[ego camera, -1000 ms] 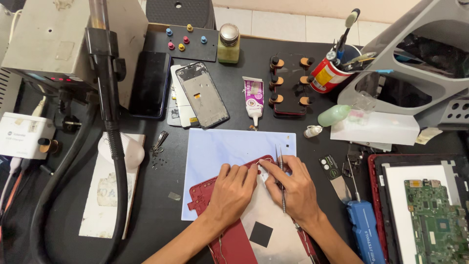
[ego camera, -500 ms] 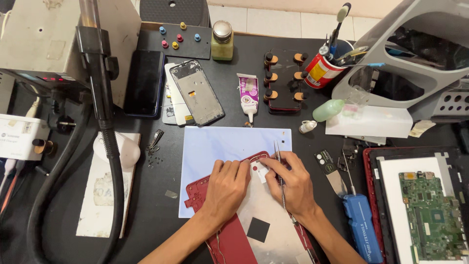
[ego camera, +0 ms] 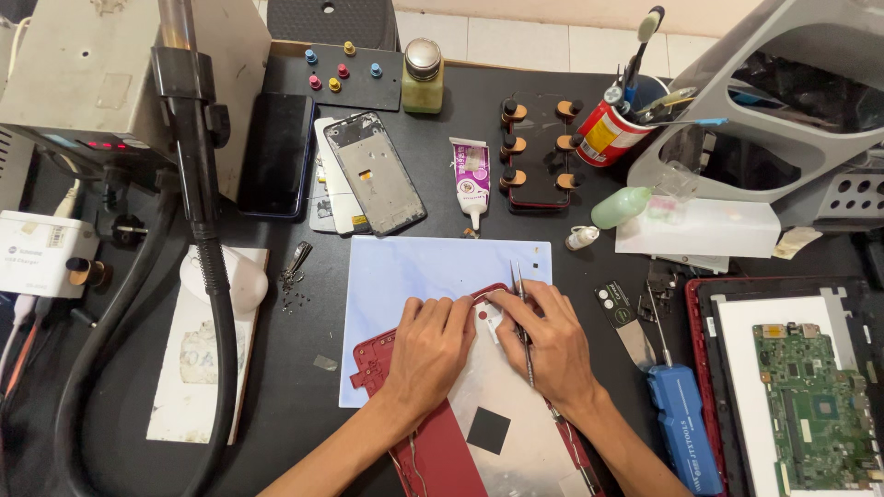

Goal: The person uses tweezers to carefully remove small components and adhesive residue from the back casing of a red laptop. They then pick up the laptop's screen assembly and place it on top of the casing.

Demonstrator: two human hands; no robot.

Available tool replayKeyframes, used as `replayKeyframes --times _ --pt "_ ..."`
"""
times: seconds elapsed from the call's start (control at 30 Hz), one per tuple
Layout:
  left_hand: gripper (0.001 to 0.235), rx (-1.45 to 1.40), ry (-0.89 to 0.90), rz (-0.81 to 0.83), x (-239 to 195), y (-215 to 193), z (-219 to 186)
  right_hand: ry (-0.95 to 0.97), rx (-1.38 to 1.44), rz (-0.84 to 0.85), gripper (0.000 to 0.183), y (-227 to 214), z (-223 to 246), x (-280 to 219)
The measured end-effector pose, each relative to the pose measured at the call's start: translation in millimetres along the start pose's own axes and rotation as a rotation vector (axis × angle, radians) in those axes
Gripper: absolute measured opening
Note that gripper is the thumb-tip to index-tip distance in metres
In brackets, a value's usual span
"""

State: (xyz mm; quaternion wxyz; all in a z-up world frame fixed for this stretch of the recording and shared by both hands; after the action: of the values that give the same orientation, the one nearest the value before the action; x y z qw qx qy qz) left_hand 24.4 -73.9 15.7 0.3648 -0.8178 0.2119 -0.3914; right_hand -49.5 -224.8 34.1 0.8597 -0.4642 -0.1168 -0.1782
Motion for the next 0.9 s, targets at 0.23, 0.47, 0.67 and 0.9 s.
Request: replayKeyframes --times 0.23,0.47,0.67,0.9 --pt "0.015 -0.01 0.009 0.003 1.0 -2.7 -0.8 -0.037 -0.027 0.033 0.034 -0.6 0.4 -0.5" --pt "0.012 -0.006 0.009 -0.007 0.8 -2.2 -1.2 0.002 -0.007 0.009 0.032 2.1 -4.7 -5.9" --pt "0.01 -0.016 -0.001 -0.003 -0.1 -0.6 -0.3 -0.005 -0.028 0.064 0.034 0.8 -2.0 -3.0" --pt "0.013 -0.045 0.016 -0.008 -2.5 0.9 -0.2 0.022 -0.004 0.054 0.034 0.6 -0.7 -2.5"
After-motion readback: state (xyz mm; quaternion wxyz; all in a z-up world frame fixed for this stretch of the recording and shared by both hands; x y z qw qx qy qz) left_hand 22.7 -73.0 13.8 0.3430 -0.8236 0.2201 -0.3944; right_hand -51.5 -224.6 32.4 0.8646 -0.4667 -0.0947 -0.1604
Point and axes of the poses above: each hand's wrist, its own x-axis towards the middle knuckle, its own y-axis out of the palm, z = x × y, the point moved 2 cm from there along x, towards the middle knuckle, and after that the axes turned 2 degrees about x, right-handed, at the moved point
